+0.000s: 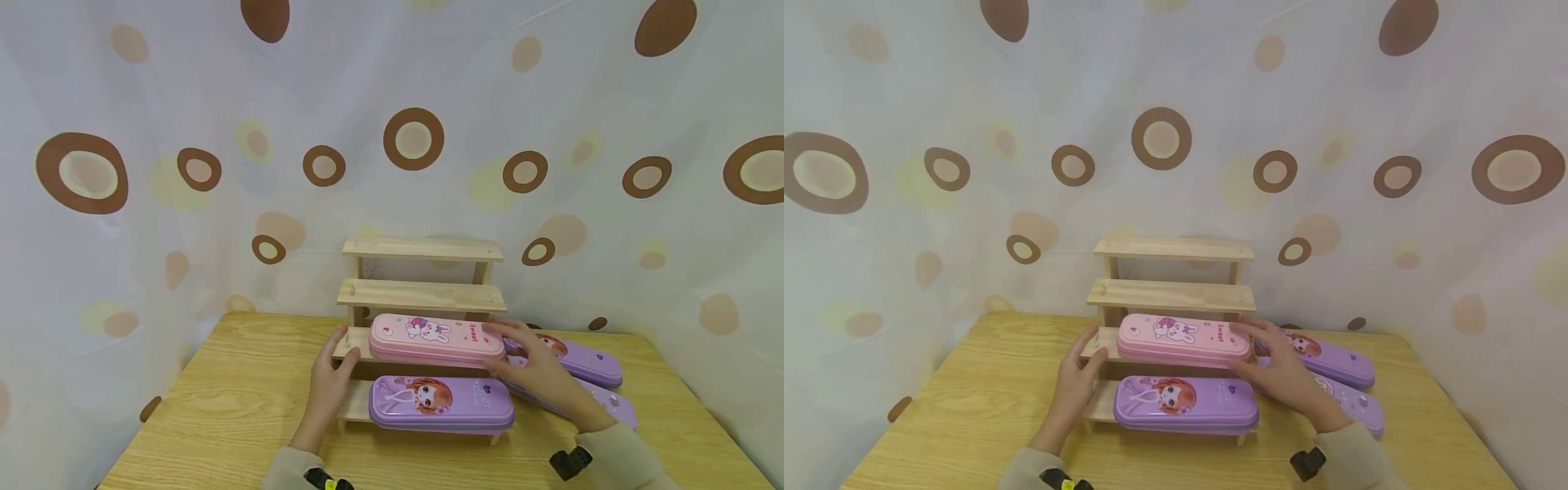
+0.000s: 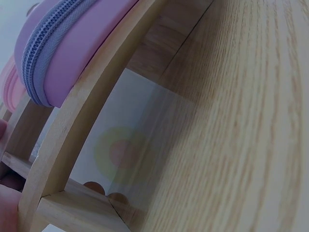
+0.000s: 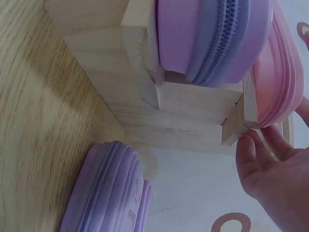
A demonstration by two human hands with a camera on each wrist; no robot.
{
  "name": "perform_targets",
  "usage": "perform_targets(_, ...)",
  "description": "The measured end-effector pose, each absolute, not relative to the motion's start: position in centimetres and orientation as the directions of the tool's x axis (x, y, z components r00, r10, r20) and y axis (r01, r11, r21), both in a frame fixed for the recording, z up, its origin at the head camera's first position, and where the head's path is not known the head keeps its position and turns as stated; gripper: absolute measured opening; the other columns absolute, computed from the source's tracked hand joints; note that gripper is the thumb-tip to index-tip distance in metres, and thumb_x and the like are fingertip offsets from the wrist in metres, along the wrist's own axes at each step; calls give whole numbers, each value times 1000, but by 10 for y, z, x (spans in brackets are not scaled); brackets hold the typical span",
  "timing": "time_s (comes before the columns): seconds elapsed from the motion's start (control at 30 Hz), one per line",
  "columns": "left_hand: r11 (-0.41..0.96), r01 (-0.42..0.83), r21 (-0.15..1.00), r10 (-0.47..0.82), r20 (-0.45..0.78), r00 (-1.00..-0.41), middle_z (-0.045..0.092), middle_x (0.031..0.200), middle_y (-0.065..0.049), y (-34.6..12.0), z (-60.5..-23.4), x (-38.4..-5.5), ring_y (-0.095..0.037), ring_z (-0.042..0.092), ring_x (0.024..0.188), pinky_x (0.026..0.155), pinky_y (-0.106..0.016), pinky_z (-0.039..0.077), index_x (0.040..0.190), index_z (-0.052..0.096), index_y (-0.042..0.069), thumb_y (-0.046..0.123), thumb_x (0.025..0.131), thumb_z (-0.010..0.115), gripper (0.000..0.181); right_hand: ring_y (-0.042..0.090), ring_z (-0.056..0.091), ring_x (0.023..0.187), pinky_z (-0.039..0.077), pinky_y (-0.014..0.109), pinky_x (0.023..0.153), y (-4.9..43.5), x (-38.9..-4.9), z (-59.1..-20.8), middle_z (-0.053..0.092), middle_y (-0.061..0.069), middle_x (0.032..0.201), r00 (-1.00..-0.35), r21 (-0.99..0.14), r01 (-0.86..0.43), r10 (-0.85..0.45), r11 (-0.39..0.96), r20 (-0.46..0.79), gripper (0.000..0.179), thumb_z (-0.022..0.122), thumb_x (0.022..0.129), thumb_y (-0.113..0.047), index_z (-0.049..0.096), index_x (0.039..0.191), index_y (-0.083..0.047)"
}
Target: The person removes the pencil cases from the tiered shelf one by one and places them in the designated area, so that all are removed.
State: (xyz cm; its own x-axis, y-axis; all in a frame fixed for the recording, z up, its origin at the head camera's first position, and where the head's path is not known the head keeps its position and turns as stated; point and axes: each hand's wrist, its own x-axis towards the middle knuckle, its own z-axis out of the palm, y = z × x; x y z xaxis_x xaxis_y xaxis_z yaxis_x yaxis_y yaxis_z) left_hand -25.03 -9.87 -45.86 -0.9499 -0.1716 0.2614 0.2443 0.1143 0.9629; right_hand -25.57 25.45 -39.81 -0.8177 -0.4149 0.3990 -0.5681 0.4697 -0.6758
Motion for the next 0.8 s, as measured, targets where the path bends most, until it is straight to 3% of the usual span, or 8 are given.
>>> perform_targets(0.37,128,242,962,-149,260,-954,37,153,-20,-96,-429,-229,-36,29,143,116,-49,25,145,44,-1,9,98,59,50,40,36,136,33,67,103,238,-256,-393,39,12,150,-854,-668,-512,-401,540,331,69,79,85,-35,51,144,-16)
perform_targets(0.5,115,247,962,-150,262,-953,36,153,-20,-96,-429,-229,-36,29,143,116,-49,25,146,44,0,10,98,60,51,42,35,136,26,69,106,233,-259,-396,39,13,150,-852,-643,-520,-390,562,349,74,81,82,-39,50,146,-19)
perform_targets(0.8,122,247,961,-147,263,-953,38,153,-19,-97,-431,-231,-36,28,143,116,-50,24,145,44,-1,10,98,60,51,42,45,127,35,64,102,230,-260,-400,48,16,141,-825,-562,-563,-373,606,425,68,79,84,-34,54,143,-13)
